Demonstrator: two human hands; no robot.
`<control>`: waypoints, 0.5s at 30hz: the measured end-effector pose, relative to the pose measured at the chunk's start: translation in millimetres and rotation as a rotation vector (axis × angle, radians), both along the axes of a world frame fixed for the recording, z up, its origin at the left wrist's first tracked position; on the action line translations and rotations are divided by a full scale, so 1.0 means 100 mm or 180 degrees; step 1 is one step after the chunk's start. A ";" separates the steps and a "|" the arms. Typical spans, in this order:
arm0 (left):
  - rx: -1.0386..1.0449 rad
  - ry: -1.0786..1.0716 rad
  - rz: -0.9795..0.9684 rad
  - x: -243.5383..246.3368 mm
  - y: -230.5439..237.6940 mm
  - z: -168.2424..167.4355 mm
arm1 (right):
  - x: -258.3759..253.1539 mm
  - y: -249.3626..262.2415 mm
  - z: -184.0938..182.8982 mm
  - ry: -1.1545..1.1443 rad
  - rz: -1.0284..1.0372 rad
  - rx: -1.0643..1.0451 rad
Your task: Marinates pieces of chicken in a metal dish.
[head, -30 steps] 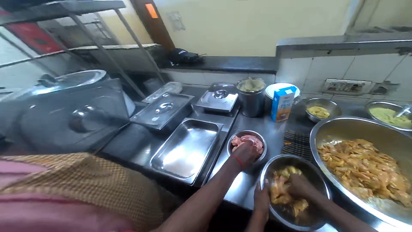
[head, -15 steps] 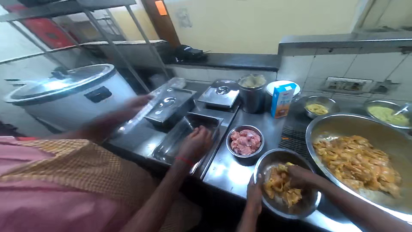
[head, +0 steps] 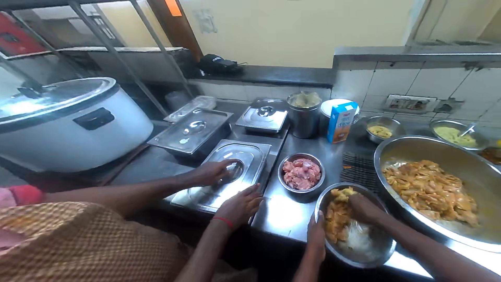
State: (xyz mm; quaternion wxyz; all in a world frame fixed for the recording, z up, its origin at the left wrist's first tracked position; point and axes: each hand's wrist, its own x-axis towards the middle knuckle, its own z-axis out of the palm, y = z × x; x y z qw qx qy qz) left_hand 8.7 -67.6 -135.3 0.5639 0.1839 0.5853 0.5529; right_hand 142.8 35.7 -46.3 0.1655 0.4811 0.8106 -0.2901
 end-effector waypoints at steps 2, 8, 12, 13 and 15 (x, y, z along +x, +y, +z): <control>0.0015 -0.0094 0.0033 0.00 0.00 0.00 | -0.10 -0.31 -0.14 -0.0197 0.0369 -0.0395; 0.0026 -0.0196 0.0102 0.01 0.02 -0.02 | 0.24 0.04 -0.28 -0.0085 -0.0331 0.0111; 0.0054 -0.0260 0.0112 -0.01 0.06 -0.01 | 0.17 0.11 0.01 0.0334 -0.0659 0.0349; 0.0055 -0.0272 0.0111 -0.01 0.05 0.00 | 0.12 0.00 0.01 0.0444 -0.0771 0.0129; 0.0063 -0.0292 0.0132 -0.01 0.07 0.01 | 0.08 -0.10 -0.29 0.0815 -0.1184 -0.0402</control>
